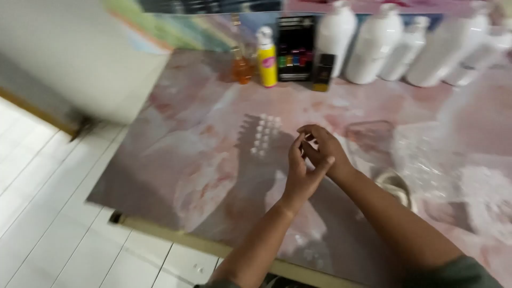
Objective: Assembling small perfume bottle components by inserting plastic tubes into sprayer heads and caps.
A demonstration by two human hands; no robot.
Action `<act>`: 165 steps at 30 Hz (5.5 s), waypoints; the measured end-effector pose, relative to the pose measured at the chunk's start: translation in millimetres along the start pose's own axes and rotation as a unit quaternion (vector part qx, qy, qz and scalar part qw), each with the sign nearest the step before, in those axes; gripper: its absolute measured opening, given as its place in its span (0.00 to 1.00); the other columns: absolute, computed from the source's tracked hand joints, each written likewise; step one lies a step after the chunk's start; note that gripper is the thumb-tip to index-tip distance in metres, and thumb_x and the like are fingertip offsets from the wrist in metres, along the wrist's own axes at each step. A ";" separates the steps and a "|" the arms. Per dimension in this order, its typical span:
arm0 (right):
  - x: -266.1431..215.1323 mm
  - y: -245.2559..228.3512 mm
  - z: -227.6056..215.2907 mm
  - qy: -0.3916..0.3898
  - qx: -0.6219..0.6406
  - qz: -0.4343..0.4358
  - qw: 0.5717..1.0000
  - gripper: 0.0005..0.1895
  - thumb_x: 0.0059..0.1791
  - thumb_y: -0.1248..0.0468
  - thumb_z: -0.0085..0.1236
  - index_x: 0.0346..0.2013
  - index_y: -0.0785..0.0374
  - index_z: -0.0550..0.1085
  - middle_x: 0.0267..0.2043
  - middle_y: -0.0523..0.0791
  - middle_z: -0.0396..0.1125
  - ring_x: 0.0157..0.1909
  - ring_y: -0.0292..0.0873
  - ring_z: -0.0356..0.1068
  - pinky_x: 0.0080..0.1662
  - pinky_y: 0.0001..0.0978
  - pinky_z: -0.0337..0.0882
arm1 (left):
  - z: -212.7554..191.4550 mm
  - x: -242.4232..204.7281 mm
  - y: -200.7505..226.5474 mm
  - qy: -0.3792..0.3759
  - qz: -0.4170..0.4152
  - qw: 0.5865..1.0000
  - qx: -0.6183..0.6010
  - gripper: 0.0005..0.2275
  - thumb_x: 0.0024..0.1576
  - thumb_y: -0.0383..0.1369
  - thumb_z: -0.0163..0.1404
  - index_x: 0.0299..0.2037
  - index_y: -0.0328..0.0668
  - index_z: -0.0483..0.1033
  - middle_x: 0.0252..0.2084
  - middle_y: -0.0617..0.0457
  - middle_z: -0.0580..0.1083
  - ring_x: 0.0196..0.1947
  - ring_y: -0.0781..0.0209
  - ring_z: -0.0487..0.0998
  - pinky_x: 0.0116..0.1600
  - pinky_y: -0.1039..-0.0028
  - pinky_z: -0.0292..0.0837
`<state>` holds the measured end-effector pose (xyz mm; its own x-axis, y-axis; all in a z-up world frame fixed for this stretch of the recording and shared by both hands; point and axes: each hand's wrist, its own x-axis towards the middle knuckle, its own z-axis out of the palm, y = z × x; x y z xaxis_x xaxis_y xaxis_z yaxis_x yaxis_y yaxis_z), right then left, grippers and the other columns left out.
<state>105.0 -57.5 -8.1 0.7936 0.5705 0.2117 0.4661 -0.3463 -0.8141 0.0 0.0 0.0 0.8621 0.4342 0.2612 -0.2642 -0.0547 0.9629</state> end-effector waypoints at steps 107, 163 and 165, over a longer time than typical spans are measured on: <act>-98.0 101.7 -66.2 0.149 -0.026 0.027 0.988 0.12 0.49 0.64 0.61 0.48 0.59 0.81 0.40 0.48 0.76 0.40 0.46 0.77 0.45 0.40 0.76 | 14.4 29.5 -93.1 -0.030 -0.237 0.940 -0.244 0.16 0.59 0.28 0.56 0.57 0.37 0.71 0.45 0.49 0.75 0.43 0.59 0.82 0.56 0.69 0.80; -107.1 55.7 -69.4 0.322 0.161 -0.042 0.932 0.07 0.44 0.77 0.69 0.35 0.72 0.80 0.34 0.52 0.76 0.37 0.40 0.77 0.44 0.34 0.78 | 15.3 14.3 -59.7 -0.266 -0.177 0.938 -0.133 0.22 0.55 0.23 0.59 0.61 0.32 0.74 0.51 0.47 0.77 0.47 0.68 0.78 0.55 0.74 0.77; -107.6 68.4 -70.7 0.305 0.193 0.017 0.933 0.07 0.43 0.75 0.71 0.34 0.72 0.81 0.31 0.51 0.76 0.32 0.37 0.75 0.40 0.32 0.78 | 15.6 14.6 -61.2 -0.266 -0.178 0.936 -0.146 0.21 0.55 0.23 0.59 0.61 0.33 0.74 0.51 0.46 0.78 0.47 0.65 0.79 0.56 0.72 0.77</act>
<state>79.2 -195.2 -48.4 0.9352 -0.0061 0.3541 0.3541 0.0043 -0.9352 35.5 -4.3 -54.1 0.9907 -0.1358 -0.0021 0.0418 0.2903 0.9560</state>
